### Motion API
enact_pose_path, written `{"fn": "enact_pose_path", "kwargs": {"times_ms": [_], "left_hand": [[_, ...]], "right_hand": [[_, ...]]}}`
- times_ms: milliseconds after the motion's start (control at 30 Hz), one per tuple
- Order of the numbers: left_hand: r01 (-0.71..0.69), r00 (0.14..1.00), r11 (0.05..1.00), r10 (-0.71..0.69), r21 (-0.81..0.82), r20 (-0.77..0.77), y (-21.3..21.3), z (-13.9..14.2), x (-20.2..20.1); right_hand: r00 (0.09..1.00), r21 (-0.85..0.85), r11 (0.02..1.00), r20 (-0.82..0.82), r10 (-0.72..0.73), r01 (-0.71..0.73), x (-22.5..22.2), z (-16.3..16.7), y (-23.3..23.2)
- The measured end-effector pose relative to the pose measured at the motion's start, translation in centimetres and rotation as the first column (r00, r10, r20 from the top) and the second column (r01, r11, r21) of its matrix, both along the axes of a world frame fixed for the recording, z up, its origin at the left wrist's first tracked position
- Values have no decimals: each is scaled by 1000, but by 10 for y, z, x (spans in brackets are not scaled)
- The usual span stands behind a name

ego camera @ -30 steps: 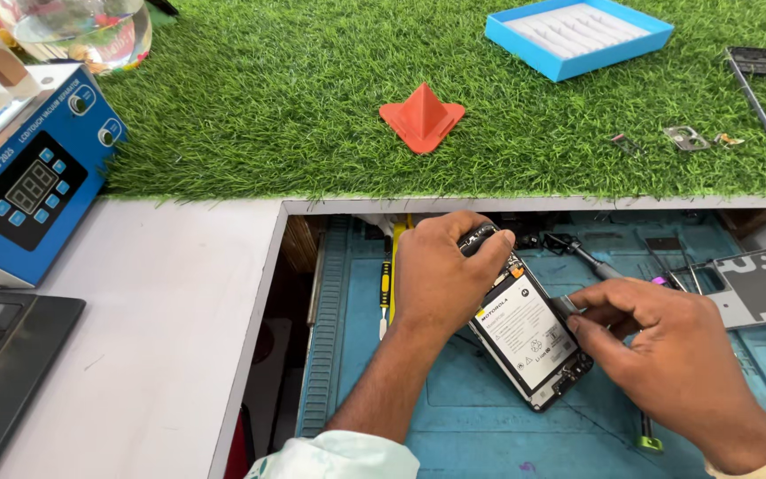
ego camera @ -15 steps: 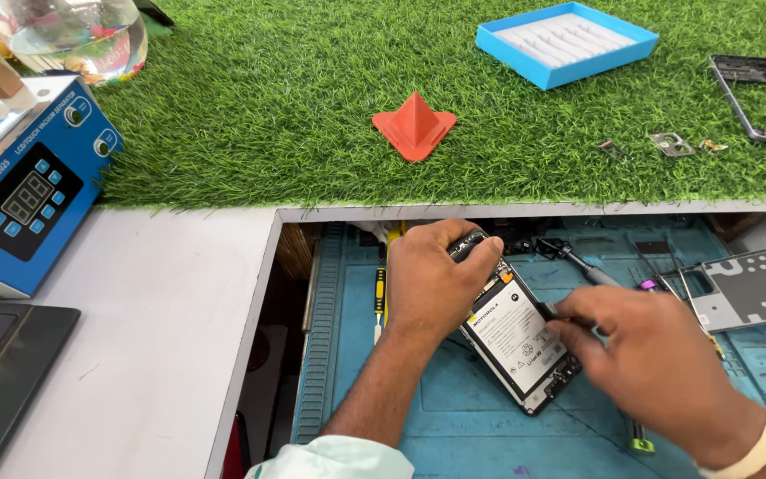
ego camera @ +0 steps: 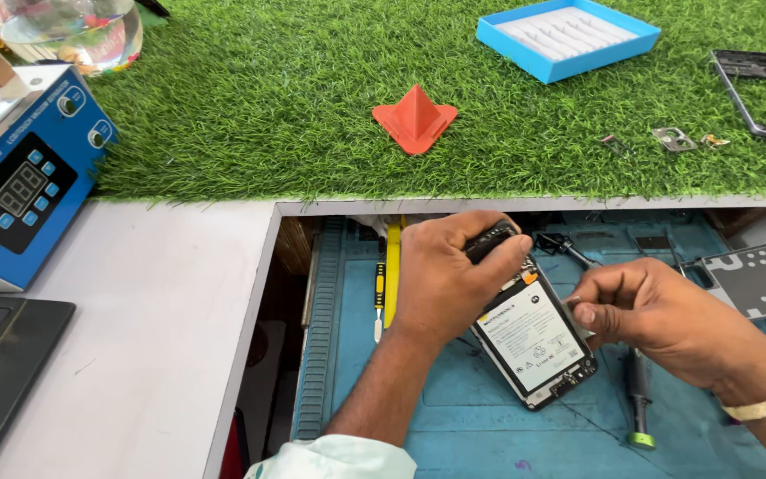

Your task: The person disassembles a smartphone by removing the back cover and unscrewing internal components. They detach the battery connector, lift the battery, and place it aside. The person then removes a metal bracket and other small parts from the chassis.

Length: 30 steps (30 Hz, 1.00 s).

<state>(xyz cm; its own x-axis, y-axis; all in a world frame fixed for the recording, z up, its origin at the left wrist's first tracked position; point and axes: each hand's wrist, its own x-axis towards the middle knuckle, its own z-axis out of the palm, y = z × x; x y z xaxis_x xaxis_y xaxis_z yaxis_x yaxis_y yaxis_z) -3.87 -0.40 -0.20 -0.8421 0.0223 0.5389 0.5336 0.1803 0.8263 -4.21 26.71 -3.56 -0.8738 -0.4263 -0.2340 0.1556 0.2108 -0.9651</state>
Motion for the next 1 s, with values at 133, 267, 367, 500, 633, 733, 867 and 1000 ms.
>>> {"fn": "enact_pose_path", "kwargs": {"times_ms": [133,267,367,500,633,733,867,1000], "left_hand": [[2,1000,1000,-2,17,-8,2,1,3],[22,999,999,-21,36,-24,4,2,5],[34,999,998,-32,58,-19,6,1,7],[-3,1000,1000,4,24,-24,6,1,7],[-16,1000,1000,17,15,-19,6,0,5],[-33,999,999,33,13,-23,6,-3,4],[-102,993,994,103,-28,58,4,-5,1],[-185,959,978,202,-100,201,2,-4,-6]], "right_hand": [[989,-126,992,145,28,-10,-9,-9,8],[975,-158,986,205,88,-56,-16,-11,12],[963,-194,978,240,119,-72,-19,-11,12],[957,-218,973,262,129,-71,-23,-14,12],[954,-212,974,267,140,-84,-26,-18,12],[959,-212,973,247,138,-86,-25,-15,5],[996,10,1000,87,14,-15,-11,3,-18],[896,560,752,-436,-90,348,27,22,-44]]}}
